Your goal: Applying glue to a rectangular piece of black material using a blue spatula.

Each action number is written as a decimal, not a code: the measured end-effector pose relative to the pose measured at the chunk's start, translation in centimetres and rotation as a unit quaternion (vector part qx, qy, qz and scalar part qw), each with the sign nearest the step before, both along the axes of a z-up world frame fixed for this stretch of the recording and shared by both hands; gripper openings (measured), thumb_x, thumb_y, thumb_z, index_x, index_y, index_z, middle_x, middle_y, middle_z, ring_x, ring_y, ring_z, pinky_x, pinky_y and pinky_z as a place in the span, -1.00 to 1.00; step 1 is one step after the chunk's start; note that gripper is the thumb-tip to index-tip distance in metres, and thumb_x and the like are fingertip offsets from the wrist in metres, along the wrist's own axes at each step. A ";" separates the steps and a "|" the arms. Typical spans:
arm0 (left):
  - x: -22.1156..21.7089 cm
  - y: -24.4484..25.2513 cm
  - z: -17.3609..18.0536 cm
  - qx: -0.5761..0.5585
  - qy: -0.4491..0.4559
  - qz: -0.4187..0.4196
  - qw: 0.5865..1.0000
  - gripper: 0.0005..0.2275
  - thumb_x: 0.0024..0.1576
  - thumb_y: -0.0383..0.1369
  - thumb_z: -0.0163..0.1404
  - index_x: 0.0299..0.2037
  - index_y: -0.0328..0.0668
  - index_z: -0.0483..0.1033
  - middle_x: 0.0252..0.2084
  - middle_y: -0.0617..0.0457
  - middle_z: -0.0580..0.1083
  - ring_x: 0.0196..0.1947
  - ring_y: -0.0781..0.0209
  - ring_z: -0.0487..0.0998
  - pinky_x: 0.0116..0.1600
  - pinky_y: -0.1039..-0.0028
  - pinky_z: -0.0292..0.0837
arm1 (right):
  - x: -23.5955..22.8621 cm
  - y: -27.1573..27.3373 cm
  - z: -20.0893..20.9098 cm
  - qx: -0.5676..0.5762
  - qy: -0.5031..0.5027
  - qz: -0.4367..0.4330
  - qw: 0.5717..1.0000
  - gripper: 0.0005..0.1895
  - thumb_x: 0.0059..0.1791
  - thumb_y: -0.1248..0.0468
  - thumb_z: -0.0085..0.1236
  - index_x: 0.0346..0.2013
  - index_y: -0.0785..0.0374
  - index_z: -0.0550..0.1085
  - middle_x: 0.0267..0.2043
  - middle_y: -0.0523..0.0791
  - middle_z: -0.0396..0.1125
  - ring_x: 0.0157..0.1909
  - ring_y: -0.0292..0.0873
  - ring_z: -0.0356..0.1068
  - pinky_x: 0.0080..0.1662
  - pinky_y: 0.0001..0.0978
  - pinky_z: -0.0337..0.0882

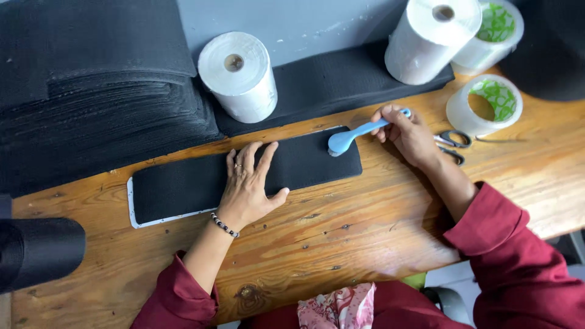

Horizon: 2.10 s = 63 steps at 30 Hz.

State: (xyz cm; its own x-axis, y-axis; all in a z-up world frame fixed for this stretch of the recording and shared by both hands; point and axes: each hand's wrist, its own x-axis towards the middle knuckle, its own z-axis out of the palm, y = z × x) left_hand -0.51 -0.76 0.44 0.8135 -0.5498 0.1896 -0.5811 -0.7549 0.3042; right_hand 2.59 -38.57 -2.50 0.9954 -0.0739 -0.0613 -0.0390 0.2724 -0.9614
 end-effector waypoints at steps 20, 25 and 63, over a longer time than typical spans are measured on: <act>1.2 -1.8 -1.3 -0.017 -0.013 0.015 1.000 -0.06 -0.04 0.23 0.14 0.45 -0.17 0.09 0.25 -0.16 0.10 0.34 -0.18 0.09 0.39 -0.29 -0.19 | 0.5 -0.1 0.9 0.017 0.009 -0.036 0.999 -0.74 0.11 0.19 0.03 -0.19 0.36 0.52 -0.49 0.01 0.41 -0.51 -0.28 0.45 -0.38 -0.53 0.52; -1.0 -2.2 -0.8 0.002 -0.054 0.017 0.998 -0.12 0.03 0.24 0.08 0.48 -0.09 0.10 0.27 -0.22 0.13 0.36 -0.23 0.10 0.36 -0.38 -0.15 | 0.7 -0.4 0.7 0.019 0.027 -0.018 0.999 -0.74 0.12 0.22 0.01 -0.16 0.40 0.52 -0.48 0.05 0.41 -0.51 -0.26 0.46 -0.39 -0.50 0.55; -0.6 -1.5 -0.6 -0.006 -0.027 -0.044 0.999 -0.26 0.09 0.01 0.12 0.46 -0.04 0.17 0.38 -0.27 0.08 0.47 -0.28 0.07 0.40 -0.37 -0.14 | -1.4 -0.5 1.6 -0.048 -0.005 0.118 0.992 -0.68 0.06 0.19 0.02 -0.44 0.39 0.50 -0.65 0.06 0.33 -0.68 -0.24 0.33 -0.55 -0.49 0.44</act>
